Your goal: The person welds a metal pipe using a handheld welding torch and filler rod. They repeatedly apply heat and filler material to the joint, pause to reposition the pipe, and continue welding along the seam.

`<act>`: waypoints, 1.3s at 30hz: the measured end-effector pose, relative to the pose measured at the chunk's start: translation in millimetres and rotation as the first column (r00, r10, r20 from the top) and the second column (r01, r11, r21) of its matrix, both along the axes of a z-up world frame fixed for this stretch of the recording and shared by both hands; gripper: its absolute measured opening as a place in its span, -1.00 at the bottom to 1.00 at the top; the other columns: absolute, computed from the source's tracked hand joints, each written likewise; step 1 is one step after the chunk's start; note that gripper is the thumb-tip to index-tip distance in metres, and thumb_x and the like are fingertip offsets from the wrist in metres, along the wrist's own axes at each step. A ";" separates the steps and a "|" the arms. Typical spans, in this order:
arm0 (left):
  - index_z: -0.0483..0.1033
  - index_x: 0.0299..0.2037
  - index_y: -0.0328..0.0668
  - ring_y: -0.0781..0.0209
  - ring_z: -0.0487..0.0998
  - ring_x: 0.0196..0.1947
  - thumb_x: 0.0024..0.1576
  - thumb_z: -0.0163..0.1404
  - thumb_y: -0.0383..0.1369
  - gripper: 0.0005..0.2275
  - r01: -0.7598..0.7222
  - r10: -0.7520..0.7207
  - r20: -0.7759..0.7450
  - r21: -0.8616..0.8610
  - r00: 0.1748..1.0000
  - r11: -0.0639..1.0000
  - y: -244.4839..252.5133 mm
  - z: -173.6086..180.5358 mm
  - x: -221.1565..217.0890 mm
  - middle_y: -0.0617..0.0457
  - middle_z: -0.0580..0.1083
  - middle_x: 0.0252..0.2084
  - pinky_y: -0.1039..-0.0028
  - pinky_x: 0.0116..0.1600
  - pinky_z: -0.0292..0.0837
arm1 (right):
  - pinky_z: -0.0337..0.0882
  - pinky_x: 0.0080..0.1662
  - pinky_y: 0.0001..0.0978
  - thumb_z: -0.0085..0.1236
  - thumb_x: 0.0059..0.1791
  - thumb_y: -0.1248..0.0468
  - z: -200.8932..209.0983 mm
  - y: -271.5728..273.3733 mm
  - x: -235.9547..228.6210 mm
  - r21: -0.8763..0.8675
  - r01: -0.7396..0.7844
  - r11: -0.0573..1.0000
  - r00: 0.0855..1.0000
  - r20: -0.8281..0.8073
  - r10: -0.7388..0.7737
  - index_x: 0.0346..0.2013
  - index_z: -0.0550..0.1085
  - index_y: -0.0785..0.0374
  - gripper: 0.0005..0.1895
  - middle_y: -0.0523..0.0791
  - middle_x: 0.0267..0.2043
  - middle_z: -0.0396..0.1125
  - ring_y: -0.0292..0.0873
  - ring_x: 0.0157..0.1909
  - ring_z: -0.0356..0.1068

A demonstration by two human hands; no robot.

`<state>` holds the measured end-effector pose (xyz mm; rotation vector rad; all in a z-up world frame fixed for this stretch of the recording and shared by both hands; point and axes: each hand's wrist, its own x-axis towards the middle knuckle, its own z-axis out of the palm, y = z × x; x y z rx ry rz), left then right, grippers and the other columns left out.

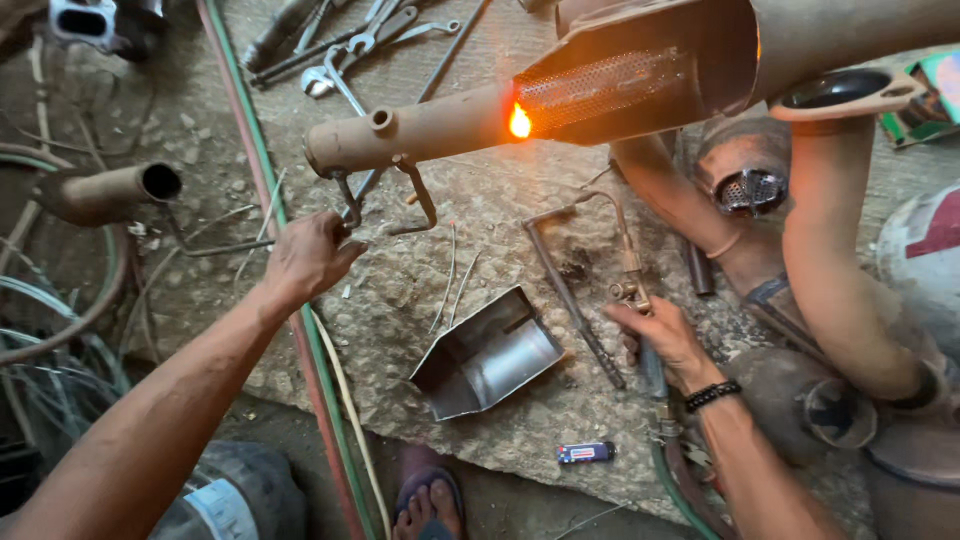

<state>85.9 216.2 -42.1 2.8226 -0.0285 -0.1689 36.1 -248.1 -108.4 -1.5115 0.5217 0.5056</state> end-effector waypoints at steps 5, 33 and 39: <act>0.52 -0.43 -0.22 -0.36 0.53 -0.19 0.11 -0.03 -0.02 -0.62 -0.128 0.114 -0.168 -0.080 0.979 0.989 -13.8 7.1 10.0 -0.27 0.51 -0.39 -0.06 -0.15 0.36 | 0.36 -0.47 -0.23 0.38 -0.21 0.09 7.9 13.1 2.7 -0.545 -0.102 0.832 0.965 0.149 0.216 -0.50 0.40 0.23 -0.66 -0.03 -0.67 0.30 -0.02 -0.57 0.38; 0.61 -0.48 -0.19 -0.32 0.59 -0.19 0.19 -0.31 0.16 -0.39 -0.099 0.138 -0.178 0.214 0.974 0.972 -20.3 14.2 -1.1 -0.36 0.54 -0.41 0.06 -0.04 0.45 | 0.40 -0.09 -0.02 0.12 -0.07 0.19 -43.2 53.2 -49.6 -0.916 -0.037 0.398 0.695 0.263 0.669 -0.11 0.37 0.28 -0.69 0.06 -0.18 0.28 0.19 -0.11 0.38; 0.60 -0.51 -0.22 -0.28 0.59 -0.15 0.19 -0.27 0.10 -0.43 -0.096 0.131 -0.185 0.188 0.974 0.978 -18.1 23.9 -1.2 -0.33 0.55 -0.40 0.04 -0.02 0.44 | 0.43 -0.14 -0.01 0.14 -0.05 0.19 14.9 61.1 -23.2 -0.779 -0.134 0.613 0.832 0.247 0.496 -0.12 0.43 0.32 -0.69 0.11 -0.24 0.36 0.21 -0.13 0.43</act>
